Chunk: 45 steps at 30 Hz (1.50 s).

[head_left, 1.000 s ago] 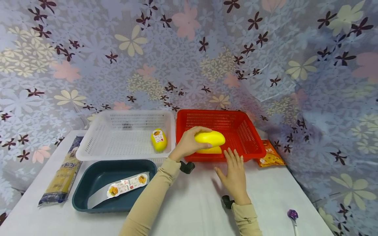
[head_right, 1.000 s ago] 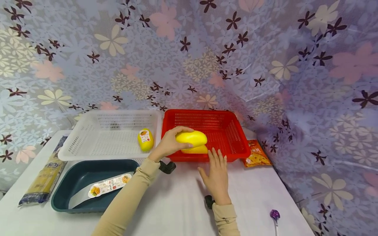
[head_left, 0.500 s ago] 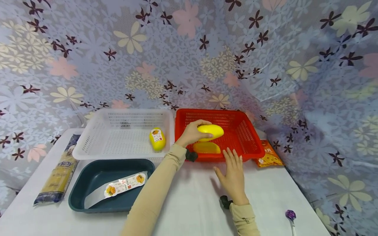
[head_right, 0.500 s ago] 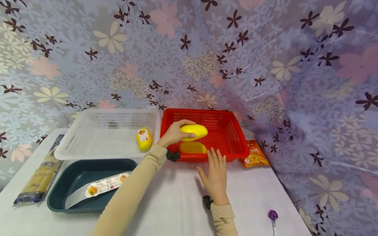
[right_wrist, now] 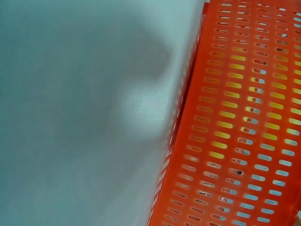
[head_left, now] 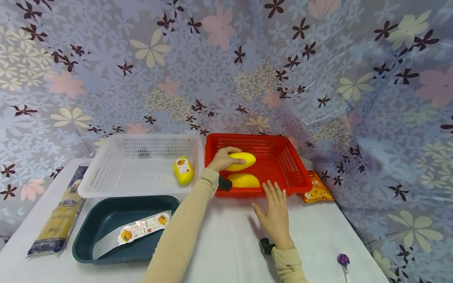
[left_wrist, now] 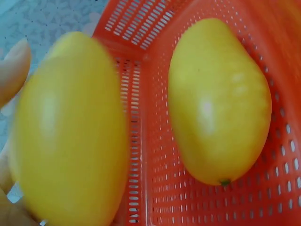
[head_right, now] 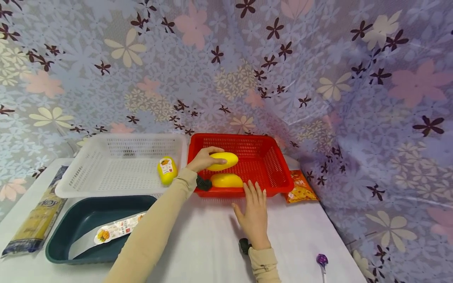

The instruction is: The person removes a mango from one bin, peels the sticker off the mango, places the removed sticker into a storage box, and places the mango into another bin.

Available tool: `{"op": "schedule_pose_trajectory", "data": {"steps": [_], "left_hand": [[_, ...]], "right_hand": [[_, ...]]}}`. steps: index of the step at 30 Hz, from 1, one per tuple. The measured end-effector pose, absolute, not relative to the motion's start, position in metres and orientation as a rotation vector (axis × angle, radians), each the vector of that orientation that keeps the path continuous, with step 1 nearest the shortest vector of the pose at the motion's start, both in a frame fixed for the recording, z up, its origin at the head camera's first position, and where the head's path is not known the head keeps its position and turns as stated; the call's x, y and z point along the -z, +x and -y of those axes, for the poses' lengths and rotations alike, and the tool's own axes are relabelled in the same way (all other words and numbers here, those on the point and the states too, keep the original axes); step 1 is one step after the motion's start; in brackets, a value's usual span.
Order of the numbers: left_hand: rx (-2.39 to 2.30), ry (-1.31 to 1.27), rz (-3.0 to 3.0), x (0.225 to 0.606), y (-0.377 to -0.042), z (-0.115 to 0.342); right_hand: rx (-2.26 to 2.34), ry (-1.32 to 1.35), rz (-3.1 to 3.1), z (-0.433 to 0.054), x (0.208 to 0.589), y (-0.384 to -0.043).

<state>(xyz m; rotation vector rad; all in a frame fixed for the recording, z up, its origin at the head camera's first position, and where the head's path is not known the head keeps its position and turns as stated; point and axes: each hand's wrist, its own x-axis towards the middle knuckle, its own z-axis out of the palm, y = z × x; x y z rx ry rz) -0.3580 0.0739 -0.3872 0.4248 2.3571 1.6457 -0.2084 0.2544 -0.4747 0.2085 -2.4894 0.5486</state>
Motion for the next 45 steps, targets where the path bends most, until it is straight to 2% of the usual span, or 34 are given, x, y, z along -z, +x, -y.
{"op": "schedule_pose_trajectory", "data": {"steps": [6,24,35,45], "left_hand": [[-1.648,0.377,-2.397,0.387,-0.357,-0.065],[-1.679,0.465,-2.357,0.373,-0.345,-0.054],[-1.788,0.555,-2.353,0.354,-0.313,-0.048],[-1.612,0.636,-2.64,0.348,-0.283,-0.044]], "right_hand": [[-0.54,0.224,2.49,-0.249,0.475,-0.207],[-0.547,0.222,2.498,-0.25,0.472,-0.209],[-0.523,0.229,2.495,-0.254,0.471,-0.208],[-0.6,0.221,2.514,-0.256,0.453,-0.203]]}}
